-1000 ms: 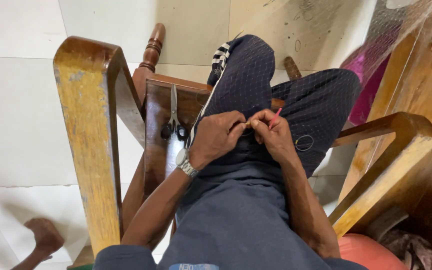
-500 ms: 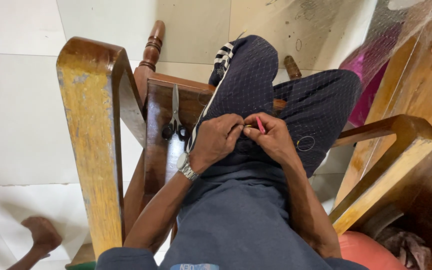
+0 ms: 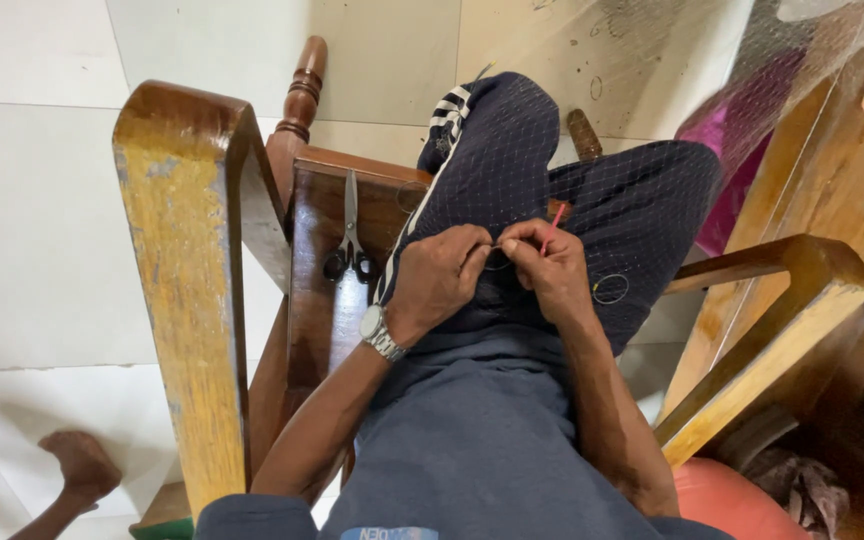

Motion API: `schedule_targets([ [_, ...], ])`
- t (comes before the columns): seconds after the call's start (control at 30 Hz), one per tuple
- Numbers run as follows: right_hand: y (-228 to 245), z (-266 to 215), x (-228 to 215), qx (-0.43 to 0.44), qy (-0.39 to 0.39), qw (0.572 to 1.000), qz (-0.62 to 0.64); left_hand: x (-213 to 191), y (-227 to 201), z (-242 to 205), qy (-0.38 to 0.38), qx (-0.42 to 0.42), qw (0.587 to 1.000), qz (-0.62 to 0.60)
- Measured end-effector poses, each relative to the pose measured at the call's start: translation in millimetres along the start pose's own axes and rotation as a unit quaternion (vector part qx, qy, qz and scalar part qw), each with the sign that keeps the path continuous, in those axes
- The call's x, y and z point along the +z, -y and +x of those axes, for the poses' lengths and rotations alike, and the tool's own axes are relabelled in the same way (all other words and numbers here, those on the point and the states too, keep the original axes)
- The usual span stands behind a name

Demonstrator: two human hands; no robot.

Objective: Repairing a fishing net using a netting needle and scissors

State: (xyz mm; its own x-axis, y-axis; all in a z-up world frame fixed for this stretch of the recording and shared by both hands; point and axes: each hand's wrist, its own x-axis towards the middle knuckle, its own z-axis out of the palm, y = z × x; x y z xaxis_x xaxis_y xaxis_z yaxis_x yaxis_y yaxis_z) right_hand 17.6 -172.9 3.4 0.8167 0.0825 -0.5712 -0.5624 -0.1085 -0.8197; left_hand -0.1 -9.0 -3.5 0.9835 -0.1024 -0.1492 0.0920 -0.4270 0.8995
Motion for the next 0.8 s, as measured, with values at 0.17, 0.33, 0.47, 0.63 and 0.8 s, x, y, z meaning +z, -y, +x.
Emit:
schedule_targets([
  [0.17,-2,-3,-1,0.022,-0.002,0.996,0.086,-2,-6,4,-0.005,-0.008,1.0,0.007],
  [0.33,-2,-4,-2,0.012,0.022,0.998,0.051,5,1,-3,-0.014,0.01,1.0,0.005],
  [0.47,1,-4,2,-0.012,0.018,0.999,0.026,7,2,-7,-0.02,0.017,1.0,0.004],
  [0.63,-4,-2,0,-0.048,0.006,0.999,0.01,5,-2,-3,-0.037,0.014,0.999,-0.007],
  [0.8,6,-2,5,-0.001,-0.006,0.996,0.094,-2,-8,3,-0.035,-0.009,0.998,-0.051],
])
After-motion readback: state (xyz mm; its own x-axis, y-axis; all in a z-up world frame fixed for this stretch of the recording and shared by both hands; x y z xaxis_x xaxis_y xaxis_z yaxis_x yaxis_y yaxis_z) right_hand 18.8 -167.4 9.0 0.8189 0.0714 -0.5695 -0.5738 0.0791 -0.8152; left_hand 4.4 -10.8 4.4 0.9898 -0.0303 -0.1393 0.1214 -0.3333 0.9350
